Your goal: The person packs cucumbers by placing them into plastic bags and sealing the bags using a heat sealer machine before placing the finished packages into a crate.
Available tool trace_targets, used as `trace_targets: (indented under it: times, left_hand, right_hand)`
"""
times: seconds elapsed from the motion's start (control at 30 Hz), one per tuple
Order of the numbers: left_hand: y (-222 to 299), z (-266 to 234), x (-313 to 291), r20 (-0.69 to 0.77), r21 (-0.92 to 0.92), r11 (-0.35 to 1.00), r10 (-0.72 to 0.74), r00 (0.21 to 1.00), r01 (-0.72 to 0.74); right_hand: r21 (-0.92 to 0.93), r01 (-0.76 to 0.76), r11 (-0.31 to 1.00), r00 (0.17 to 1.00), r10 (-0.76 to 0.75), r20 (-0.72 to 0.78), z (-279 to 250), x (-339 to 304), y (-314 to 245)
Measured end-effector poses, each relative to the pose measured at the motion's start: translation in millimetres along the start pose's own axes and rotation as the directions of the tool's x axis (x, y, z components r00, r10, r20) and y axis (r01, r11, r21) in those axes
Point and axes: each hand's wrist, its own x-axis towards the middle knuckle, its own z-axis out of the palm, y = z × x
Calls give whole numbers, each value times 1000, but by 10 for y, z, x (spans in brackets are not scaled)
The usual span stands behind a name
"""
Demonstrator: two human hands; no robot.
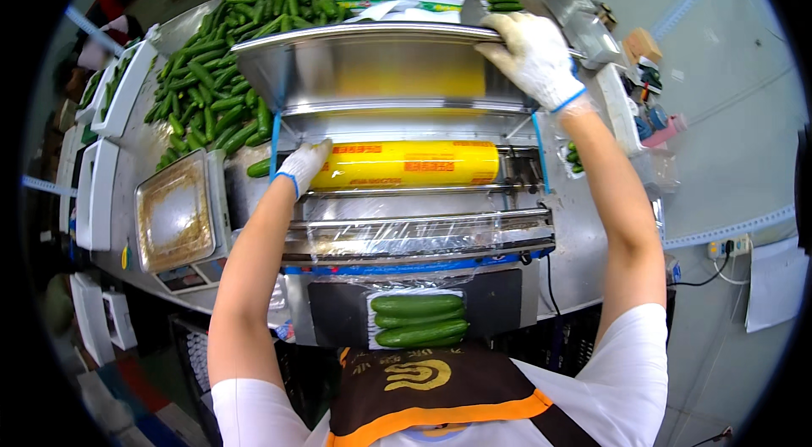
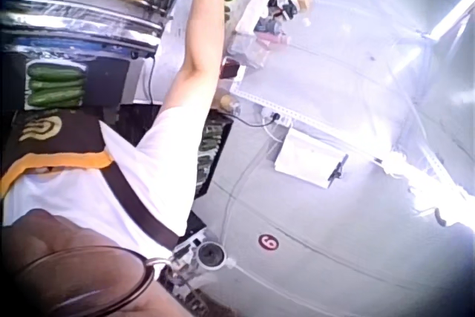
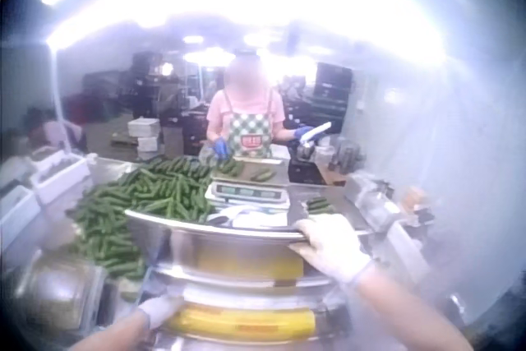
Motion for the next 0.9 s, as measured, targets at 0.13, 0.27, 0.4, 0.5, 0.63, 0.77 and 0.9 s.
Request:
trace_targets:
  times: [0.13,0.27,0.4,0.5,0.63,0.77,0.9]
  left_hand:
    - [-223,-102,92,13,-476,868,-154,988,142]
    - [393,-423,-146,132,-690,653,-312,941,314]
    - [273,-318,-147,158,-754,582,-290,944,305]
    - [58,-169,-78,65,-680,681,-314,947,273]
    - [569,-475,-556,-116,-72,986,-161,980,153]
    - [587,-703,-1332,-174,119,969,-196,965,218]
    - [223,-728,-1784,-380,-140,915,-404,832,380]
  right_hand:
    - [-26,-39,999,998,38,-54,-63,-84,76]
    - [-98,-187,977,982,186,-23,-3,-249,287]
    - [-86,-151,985,986,143,-90,3,-259,315]
    - [-62,-147,987,987,143,-68,51,-145,285]
    - [-8,-180,984,983,180,19,-190,-264,223]
    - [118,-104,988,989,90,118,-439,-674,-58]
    - [163,184,969,894,-234,381,-613,-1231,-632]
